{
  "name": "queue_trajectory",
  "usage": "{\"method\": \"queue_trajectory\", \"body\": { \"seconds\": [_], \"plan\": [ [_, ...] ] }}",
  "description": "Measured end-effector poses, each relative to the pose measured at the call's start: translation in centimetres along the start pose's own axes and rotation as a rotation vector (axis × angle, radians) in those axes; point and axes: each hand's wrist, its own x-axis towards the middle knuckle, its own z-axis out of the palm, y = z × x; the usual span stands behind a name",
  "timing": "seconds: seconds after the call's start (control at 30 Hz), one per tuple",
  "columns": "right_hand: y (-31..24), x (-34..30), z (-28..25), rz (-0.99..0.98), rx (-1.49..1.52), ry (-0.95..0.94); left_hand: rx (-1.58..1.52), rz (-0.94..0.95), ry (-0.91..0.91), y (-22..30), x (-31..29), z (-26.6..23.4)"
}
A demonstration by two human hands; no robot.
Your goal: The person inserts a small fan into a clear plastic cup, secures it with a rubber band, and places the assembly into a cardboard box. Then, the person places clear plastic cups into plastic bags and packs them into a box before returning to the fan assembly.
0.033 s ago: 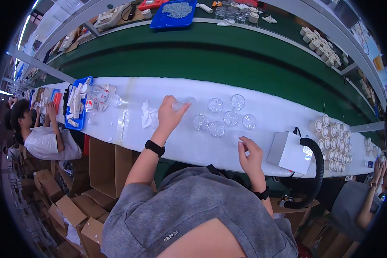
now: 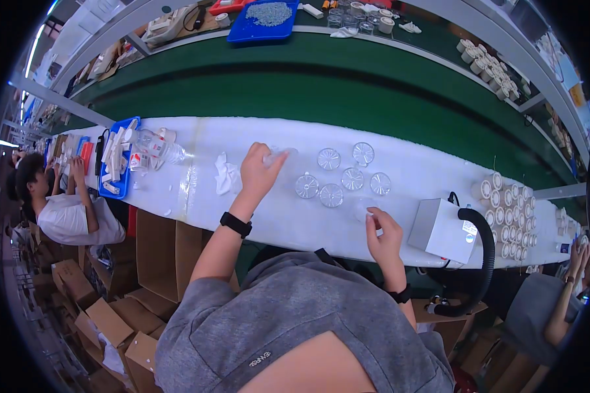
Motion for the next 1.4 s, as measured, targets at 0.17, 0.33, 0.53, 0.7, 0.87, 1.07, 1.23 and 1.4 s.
{"method": "queue_trajectory", "body": {
  "seconds": [0.17, 0.33, 0.53, 0.7, 0.87, 1.07, 1.23, 1.4],
  "plan": [
    [1.0, -0.3, 0.4, 0.153, -0.205, 0.077, -0.273, 0.272, 0.107, 1.3, 2.3, -3.0],
    [1.3, -0.7, 1.5, -0.004, -0.526, -0.033, -0.756, 0.071, 0.045, 2.4, 3.3, -6.7],
    [3.7, -2.6, 1.3, -0.01, -0.354, 0.07, -0.71, -0.142, -0.207, 4.0, 0.5, -11.5],
    [2.5, -3.6, 0.3, 0.72, 0.979, 0.078, -0.208, 0.141, -0.646, 7.3, -4.9, -6.9],
    [0.6, -2.7, 2.6, 0.873, 1.367, 0.153, -0.055, 0.325, -0.602, 11.1, -7.1, 0.1],
    [5.6, -3.7, 2.1, 0.792, 1.345, 0.002, -0.016, 0.519, -0.349, 11.5, -8.2, 5.1],
    [8.0, -3.8, 1.4, 0.819, 1.034, -0.131, -0.192, 0.495, -0.313, 11.1, -9.0, 8.5],
    [7.8, -3.2, -0.9, 0.584, 0.28, -0.045, -0.142, 0.507, -0.259, 12.9, -7.8, 8.1]
  ]
}}
